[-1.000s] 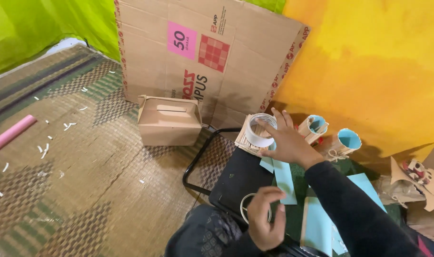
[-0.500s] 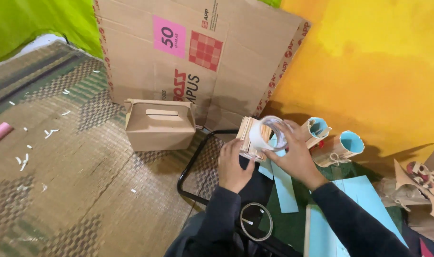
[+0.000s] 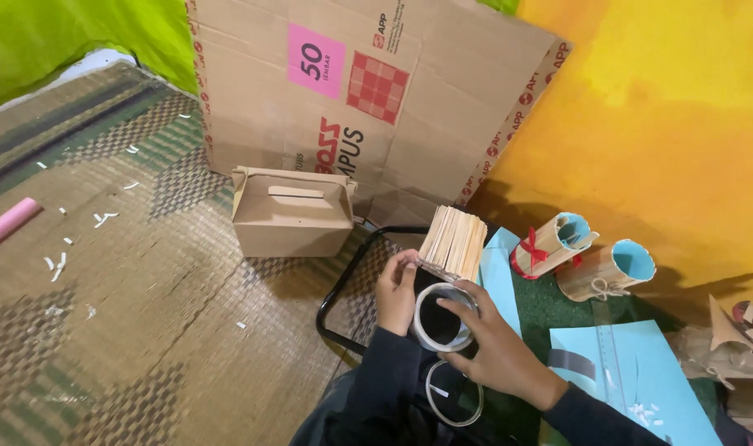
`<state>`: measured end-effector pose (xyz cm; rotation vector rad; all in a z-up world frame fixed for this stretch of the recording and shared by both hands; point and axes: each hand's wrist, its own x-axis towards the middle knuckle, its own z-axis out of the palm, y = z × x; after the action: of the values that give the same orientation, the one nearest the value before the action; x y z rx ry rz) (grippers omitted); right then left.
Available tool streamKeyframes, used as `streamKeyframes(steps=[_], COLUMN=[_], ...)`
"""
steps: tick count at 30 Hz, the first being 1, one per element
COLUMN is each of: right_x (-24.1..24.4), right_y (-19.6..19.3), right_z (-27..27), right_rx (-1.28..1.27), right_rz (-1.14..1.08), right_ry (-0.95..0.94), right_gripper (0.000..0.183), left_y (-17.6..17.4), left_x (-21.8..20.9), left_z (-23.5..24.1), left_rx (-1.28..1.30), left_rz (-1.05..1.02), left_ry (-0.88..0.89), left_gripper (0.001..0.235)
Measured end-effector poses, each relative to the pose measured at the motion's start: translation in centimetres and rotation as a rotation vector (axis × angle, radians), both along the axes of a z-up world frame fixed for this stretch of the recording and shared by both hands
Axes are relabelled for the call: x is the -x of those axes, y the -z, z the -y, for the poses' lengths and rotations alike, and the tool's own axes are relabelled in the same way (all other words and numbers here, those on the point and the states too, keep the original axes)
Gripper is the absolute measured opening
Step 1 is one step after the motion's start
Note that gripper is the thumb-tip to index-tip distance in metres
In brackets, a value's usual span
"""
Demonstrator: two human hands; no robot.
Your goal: Measuring, cutting, and attaching wooden sticks to cardboard tubes to create a craft item.
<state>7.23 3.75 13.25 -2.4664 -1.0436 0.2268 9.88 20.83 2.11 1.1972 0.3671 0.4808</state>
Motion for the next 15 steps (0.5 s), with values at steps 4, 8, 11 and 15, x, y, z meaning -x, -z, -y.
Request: streamKeyframes(steps=[4,8,11,15], right_x=[-0.9,-2.1,-4.9,-12.6], right_y=[1.7,0.6,0.1,6.0], right_z=[-0.2,-0.1,0.1,3.0], right_rx=[0.078,0.095,-0.139,-0.348], right_rz=[-0.025,-0.118,-0.171,-0.342], right_ry=[-0.030,0.028,0.304,0.787], right_gripper=[0.086,0.097,0.074,0.049], left_y=[1.7,1.5,2.0,1.5], left_x=[-0.5,-0.4,-0.5,-0.5], left_z=[-0.6,-0.9,-0.9,-0.9], left_rx=[0.085,0.114,0.028,-0.038], left_rz=[0.022,0.021,-0.007,0.016], left_ry=[0.016,0.046,0.043,0.067], left_gripper=[0.025,0.029,0.028,0.028])
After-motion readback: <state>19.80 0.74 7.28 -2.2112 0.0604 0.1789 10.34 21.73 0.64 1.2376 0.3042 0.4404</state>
